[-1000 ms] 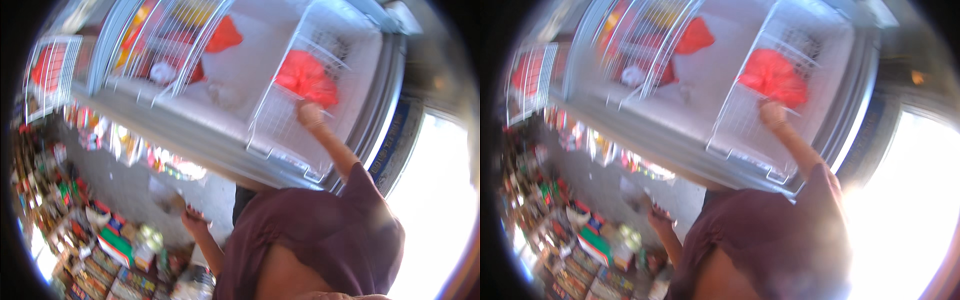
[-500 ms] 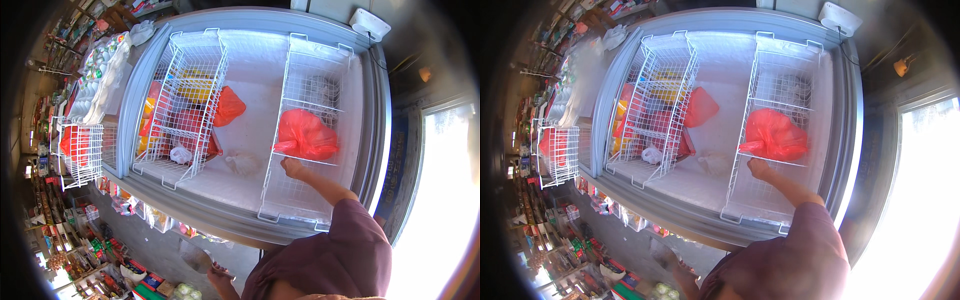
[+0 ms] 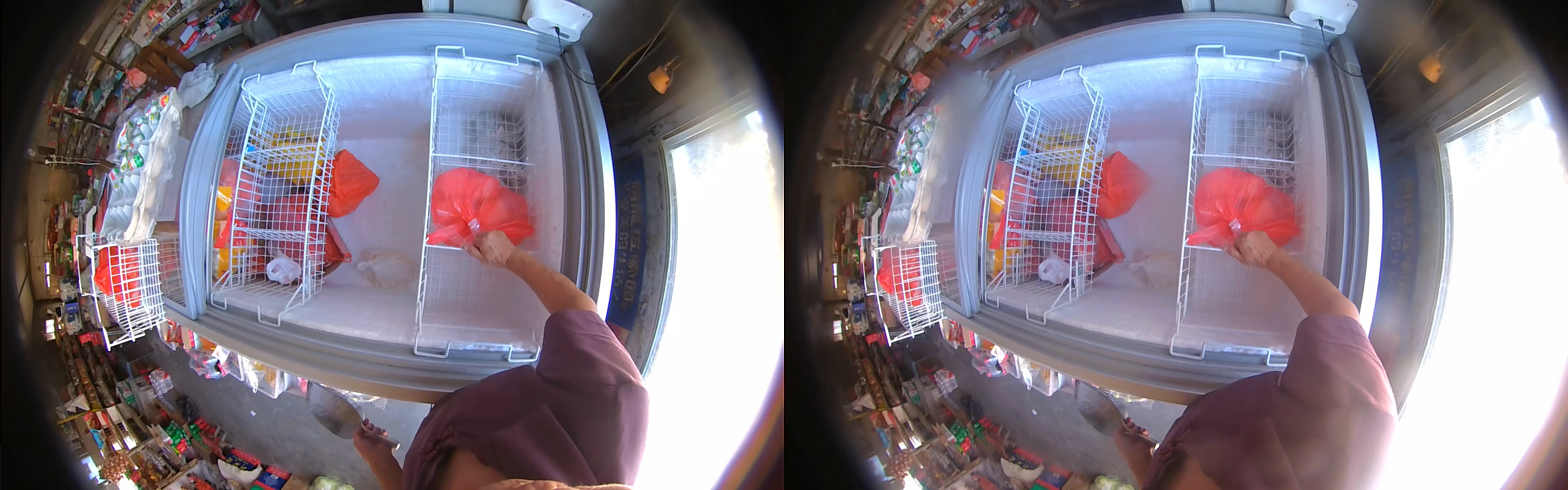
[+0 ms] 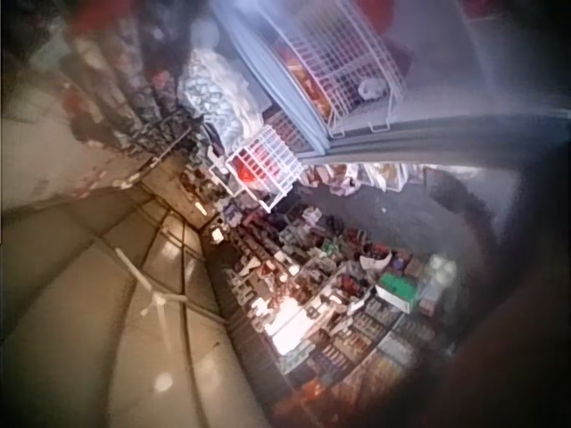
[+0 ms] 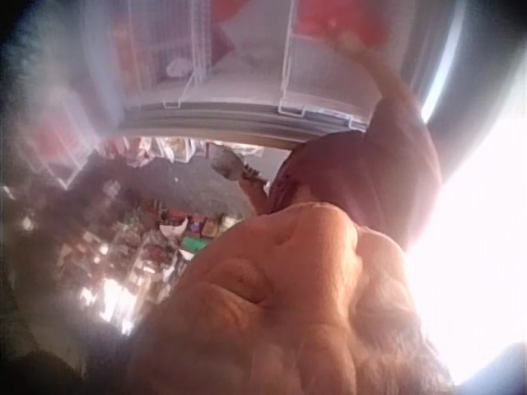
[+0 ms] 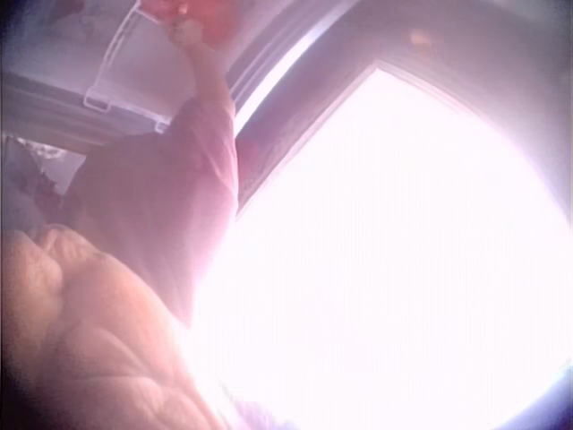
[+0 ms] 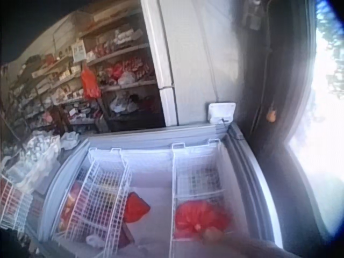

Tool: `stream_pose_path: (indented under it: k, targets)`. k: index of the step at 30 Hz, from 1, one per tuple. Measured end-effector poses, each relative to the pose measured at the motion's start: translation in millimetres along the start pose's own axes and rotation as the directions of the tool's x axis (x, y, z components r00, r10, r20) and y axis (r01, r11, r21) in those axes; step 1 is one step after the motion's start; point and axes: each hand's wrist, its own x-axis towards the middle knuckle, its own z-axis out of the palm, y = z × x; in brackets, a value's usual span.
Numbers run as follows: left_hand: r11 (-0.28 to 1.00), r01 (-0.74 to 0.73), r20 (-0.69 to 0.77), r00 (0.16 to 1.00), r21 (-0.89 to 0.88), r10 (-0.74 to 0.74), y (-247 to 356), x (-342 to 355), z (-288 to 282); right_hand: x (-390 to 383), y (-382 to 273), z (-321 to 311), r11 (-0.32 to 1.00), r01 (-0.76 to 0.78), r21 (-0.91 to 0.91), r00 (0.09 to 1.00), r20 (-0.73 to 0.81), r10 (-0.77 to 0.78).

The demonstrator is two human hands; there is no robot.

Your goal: The person scoops ice from a chest freezer using a metal scoop, removes the ice, and discards it outside. The person repeats the scooping and discarding process multiple times.

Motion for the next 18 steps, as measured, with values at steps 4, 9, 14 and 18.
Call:
stream_pose_path:
  k: [4, 9, 14, 18]
  targets:
    - [0.985, -0.131, 0.052, 0.991, 0.111, 0.125, -2.1, -10.7, 2.4, -1.4, -28.1, -11.9, 0.997, -0.066, 0.038, 0.997, -0.04, 0.068]
    - [1.0, -0.017, 0.014, 1.0, 0.016, 0.017, 17.9, 4.1, 13.9, 5.4, -3.4, -5.1, 0.997, -0.018, -0.072, 0.952, -0.306, -0.005]
    - [0.997, 0.002, 0.099, 0.995, -0.083, 0.006, 29.1, 10.5, 3.0, 7.1, -13.0, 12.3, 0.995, 0.012, -0.099, 0.948, -0.315, -0.043]
    - [0.997, -0.005, 0.111, 0.994, -0.073, 0.013, 25.9, 2.2, 6.2, -6.1, -21.0, 10.2, 0.997, -0.058, -0.05, 0.962, -0.269, 0.043]
